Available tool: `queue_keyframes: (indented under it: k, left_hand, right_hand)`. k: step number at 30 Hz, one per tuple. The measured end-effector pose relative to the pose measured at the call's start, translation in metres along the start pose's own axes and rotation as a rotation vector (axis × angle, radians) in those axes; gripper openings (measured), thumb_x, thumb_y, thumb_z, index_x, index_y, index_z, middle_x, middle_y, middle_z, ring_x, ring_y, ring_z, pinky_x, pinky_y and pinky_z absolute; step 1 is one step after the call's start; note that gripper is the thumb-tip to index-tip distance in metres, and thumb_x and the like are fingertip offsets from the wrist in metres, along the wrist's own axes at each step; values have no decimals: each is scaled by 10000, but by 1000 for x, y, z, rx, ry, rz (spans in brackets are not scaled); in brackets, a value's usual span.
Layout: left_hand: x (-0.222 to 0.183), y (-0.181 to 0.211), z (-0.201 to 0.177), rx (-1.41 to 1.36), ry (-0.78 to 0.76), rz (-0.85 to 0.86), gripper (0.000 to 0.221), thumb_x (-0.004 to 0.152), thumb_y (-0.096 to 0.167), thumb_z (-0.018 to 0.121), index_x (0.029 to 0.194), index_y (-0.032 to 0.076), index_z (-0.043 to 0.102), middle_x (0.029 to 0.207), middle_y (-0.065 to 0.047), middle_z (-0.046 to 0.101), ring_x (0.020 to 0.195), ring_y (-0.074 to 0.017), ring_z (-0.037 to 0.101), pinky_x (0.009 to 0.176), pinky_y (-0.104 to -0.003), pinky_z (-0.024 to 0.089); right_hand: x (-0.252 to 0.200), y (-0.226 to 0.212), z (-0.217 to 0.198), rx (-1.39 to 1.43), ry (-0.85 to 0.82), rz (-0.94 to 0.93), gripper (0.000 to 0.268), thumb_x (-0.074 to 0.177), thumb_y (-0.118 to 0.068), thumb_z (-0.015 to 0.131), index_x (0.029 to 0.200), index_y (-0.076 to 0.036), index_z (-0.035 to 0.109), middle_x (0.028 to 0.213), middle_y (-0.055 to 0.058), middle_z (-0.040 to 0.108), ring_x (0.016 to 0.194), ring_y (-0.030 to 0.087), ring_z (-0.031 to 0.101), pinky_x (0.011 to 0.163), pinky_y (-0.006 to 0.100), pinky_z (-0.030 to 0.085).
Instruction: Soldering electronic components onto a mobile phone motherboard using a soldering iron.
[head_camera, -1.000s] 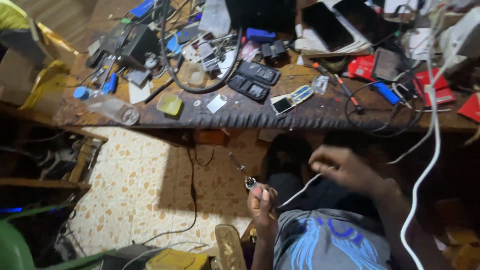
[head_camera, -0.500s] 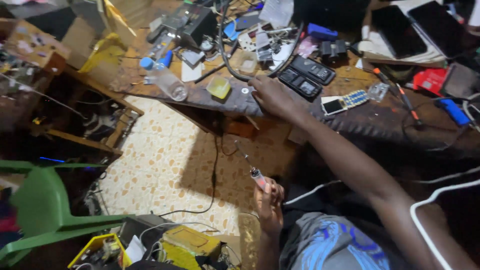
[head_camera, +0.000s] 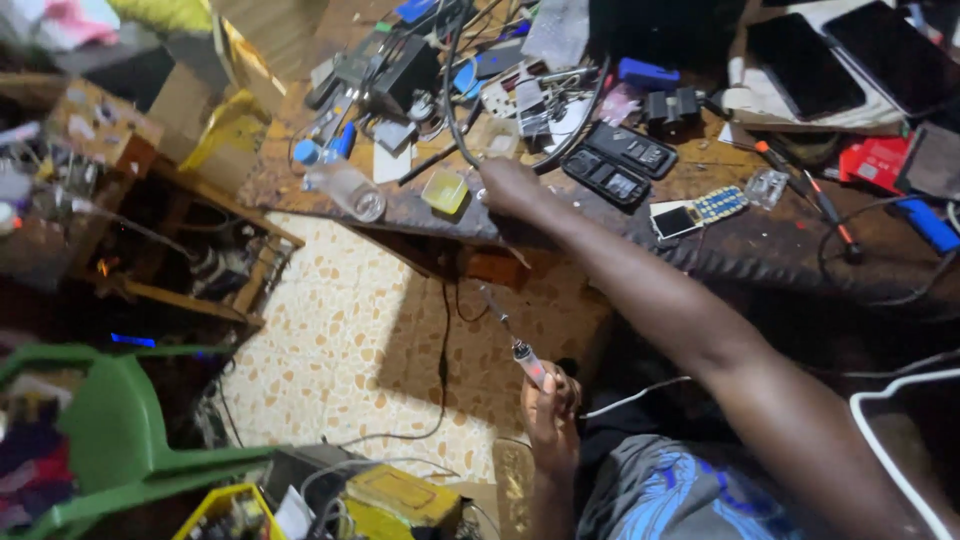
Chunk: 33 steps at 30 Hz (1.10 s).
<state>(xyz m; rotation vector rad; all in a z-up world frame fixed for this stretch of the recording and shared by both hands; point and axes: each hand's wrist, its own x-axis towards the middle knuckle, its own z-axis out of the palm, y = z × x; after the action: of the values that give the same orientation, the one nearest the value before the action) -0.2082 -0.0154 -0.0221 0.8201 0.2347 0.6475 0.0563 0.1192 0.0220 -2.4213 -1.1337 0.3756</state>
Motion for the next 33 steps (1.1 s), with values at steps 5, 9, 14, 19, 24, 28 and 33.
queue_keyframes:
  k: [5, 9, 14, 19, 24, 28, 33]
  left_hand:
    - [-8, 9, 7, -28, 13, -5, 139, 884, 172, 426, 790, 71, 412, 583, 9, 278, 491, -95, 261, 466, -223, 229]
    - [-9, 11, 4, 34, -1, 7, 138, 875, 182, 427, 789, 77, 403, 580, 13, 293, 480, -93, 280, 446, -214, 242]
    - [-11, 12, 7, 39, 24, -8, 184, 893, 157, 408, 721, 94, 383, 566, 15, 286, 466, -84, 255, 463, -219, 239]
    - [-11, 11, 12, -34, 68, 18, 201, 866, 140, 442, 696, 80, 354, 563, 1, 251, 468, -96, 251, 444, -225, 222]
    - [-11, 22, 13, -26, 70, 11, 220, 872, 138, 444, 684, 93, 338, 572, 0, 262, 472, -94, 261, 439, -228, 222]
    - [-11, 4, -8, 40, 76, -42, 148, 879, 186, 440, 786, 74, 411, 583, 11, 273, 500, -84, 268, 466, -220, 225]
    - [-4, -35, -4, 249, -55, -203, 290, 868, 394, 420, 786, 118, 453, 512, 92, 272, 435, -4, 221, 390, -185, 141]
  right_hand:
    - [-14, -16, -11, 95, -64, 21, 262, 784, 57, 465, 1028, -30, 508, 881, 107, 561, 714, 197, 571, 556, 247, 521]
    - [-12, -13, -15, 195, -87, 7, 223, 816, 56, 450, 997, -53, 519, 899, 93, 565, 741, 157, 570, 614, 218, 514]
    - [-5, -10, -14, 142, -131, -47, 102, 798, -34, 500, 854, -116, 473, 836, 42, 523, 729, 161, 502, 617, 256, 462]
    - [8, -12, -1, 41, -148, -27, 126, 773, -28, 538, 885, -79, 511, 879, 82, 550, 737, 200, 535, 590, 271, 476]
    - [2, -13, -2, 126, -213, 64, 65, 799, -51, 548, 864, -50, 547, 864, 82, 560, 728, 174, 559, 588, 221, 499]
    - [-22, 26, 3, 372, 70, -205, 129, 718, -41, 556, 780, -130, 485, 767, 24, 517, 681, 154, 479, 550, 272, 363]
    - [-136, 85, -78, 566, 160, -430, 121, 788, -194, 654, 761, -119, 563, 669, -39, 550, 632, 43, 461, 564, 197, 349]
